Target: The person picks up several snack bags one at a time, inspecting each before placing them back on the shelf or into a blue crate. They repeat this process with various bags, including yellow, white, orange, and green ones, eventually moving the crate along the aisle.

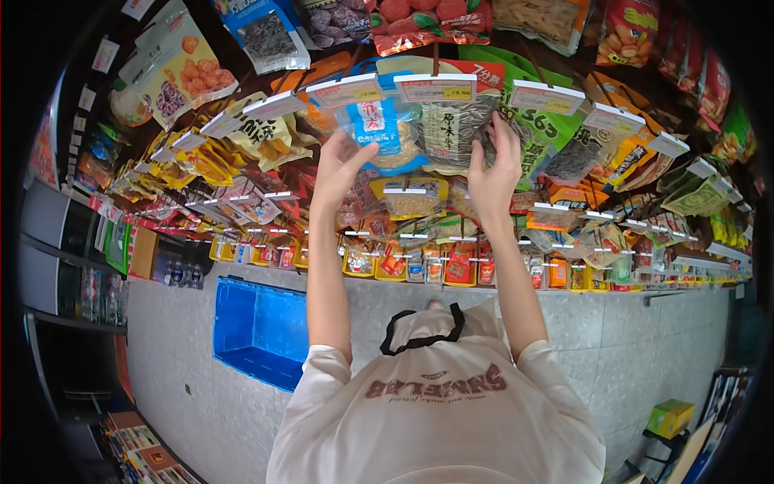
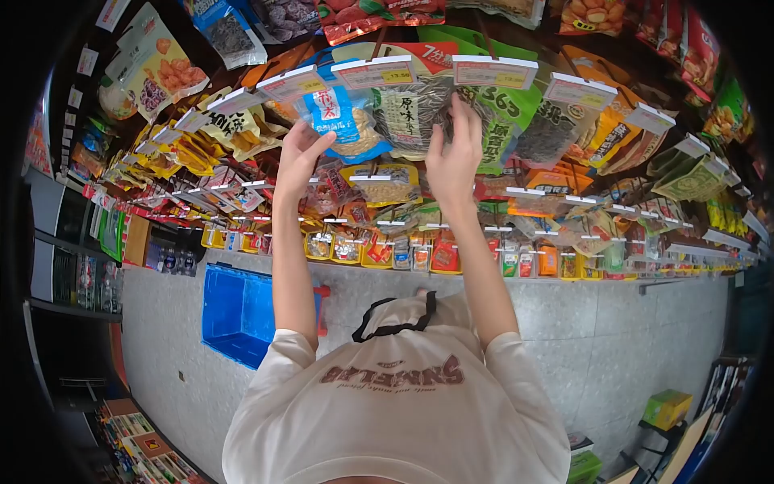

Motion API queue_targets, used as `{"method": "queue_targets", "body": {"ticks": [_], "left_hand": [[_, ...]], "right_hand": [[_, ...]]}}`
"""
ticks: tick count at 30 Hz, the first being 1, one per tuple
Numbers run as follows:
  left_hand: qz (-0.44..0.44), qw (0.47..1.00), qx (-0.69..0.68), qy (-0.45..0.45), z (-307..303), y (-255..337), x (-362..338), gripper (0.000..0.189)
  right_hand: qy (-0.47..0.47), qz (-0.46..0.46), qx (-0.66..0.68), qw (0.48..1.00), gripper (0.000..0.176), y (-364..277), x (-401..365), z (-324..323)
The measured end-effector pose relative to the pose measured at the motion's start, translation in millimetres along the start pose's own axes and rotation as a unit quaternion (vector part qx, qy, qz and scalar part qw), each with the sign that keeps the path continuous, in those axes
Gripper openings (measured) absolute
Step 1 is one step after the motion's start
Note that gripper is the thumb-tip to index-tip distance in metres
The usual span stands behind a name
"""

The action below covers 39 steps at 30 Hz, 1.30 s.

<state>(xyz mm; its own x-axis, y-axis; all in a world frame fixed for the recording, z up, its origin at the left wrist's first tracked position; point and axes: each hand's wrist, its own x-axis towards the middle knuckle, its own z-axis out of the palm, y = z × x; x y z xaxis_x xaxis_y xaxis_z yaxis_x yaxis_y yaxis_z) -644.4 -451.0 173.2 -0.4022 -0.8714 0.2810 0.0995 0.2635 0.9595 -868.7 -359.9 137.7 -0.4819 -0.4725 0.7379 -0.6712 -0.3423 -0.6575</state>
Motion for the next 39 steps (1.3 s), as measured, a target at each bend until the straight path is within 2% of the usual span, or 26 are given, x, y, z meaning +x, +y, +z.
{"method": "queue_targets", "body": {"ticks": [6, 9, 11, 12, 13, 15, 16, 19, 20, 21, 23, 24, 31, 35, 39], "left_hand": [[0.004, 1.0, 0.001, 0.024, -4.8, -12.3, 2.7, 0.037], [0.015, 0.999, -0.011, 0.031, -2.5, -10.9, 1.3, 0.037], [0.014, 0.999, 0.009, 0.033, -3.0, -11.7, 1.3, 0.036], [0.016, 0.999, 0.007, 0.032, -2.0, -12.1, 0.9, 0.036], [0.016, 0.999, -0.004, 0.038, 0.5, -9.5, -0.3, 0.036], [0.015, 0.999, -0.016, 0.044, 1.0, -9.3, -0.9, 0.036], [0.009, 0.999, -0.007, 0.045, -1.8, -10.9, -1.3, 0.035], [0.002, 0.999, -0.007, 0.046, -0.9, -12.7, -2.2, 0.033], [0.0, 0.999, -0.017, 0.05, -0.7, -12.7, -1.6, 0.033], [0.001, 0.999, -0.016, 0.048, -3.8, -17.0, -0.7, 0.033], [-0.018, 0.999, 0.005, 0.051, -7.8, -20.8, -0.1, 0.032], [-0.018, 0.999, 0.006, 0.048, -8.1, -23.1, -0.2, 0.032], [0.0, 0.999, -0.028, 0.047, 0.7, -17.7, -0.9, 0.028], [0.022, 0.995, -0.066, 0.069, 9.0, -15.4, -2.5, 0.027], [0.021, 0.997, -0.031, 0.073, -1.3, -28.1, -1.1, 0.028]], "right_hand": [[0.016, -0.021, -0.043, 0.999, 0.041, 3.5, -12.6, -5.8], [0.029, 0.013, -0.004, 0.999, 0.037, 4.9, -21.5, -12.7], [0.089, 0.018, -0.041, 0.995, 0.032, 2.1, -24.2, -24.5], [0.12, -0.039, -0.102, 0.987, 0.039, 14.2, -26.5, -30.5], [0.121, -0.041, -0.103, 0.986, 0.039, 14.5, -24.3, -35.5], [0.181, 0.02, -0.108, 0.977, 0.055, 11.8, -20.8, -44.4], [0.146, 0.046, -0.131, 0.98, 0.067, 17.5, -19.0, -49.4], [0.15, 0.068, -0.064, 0.984, 0.067, 29.7, -10.7, -53.0], [0.166, 0.078, -0.029, 0.983, 0.057, 26.7, -6.1, -53.4], [0.167, 0.078, -0.028, 0.982, 0.057, 30.2, -3.9, -55.2], [0.13, 0.098, -0.005, 0.987, 0.043, 34.1, 2.1, -62.2], [0.143, 0.109, 0.004, 0.984, 0.03, 34.1, 2.9, -63.3], [0.149, 0.106, -0.022, 0.983, 0.02, 48.6, 17.8, -71.5], [0.139, 0.147, -0.03, 0.979, 0.018, 46.5, 23.6, -74.7], [0.136, 0.184, -0.006, 0.973, 0.018, 39.3, 23.8, -75.7]]}}
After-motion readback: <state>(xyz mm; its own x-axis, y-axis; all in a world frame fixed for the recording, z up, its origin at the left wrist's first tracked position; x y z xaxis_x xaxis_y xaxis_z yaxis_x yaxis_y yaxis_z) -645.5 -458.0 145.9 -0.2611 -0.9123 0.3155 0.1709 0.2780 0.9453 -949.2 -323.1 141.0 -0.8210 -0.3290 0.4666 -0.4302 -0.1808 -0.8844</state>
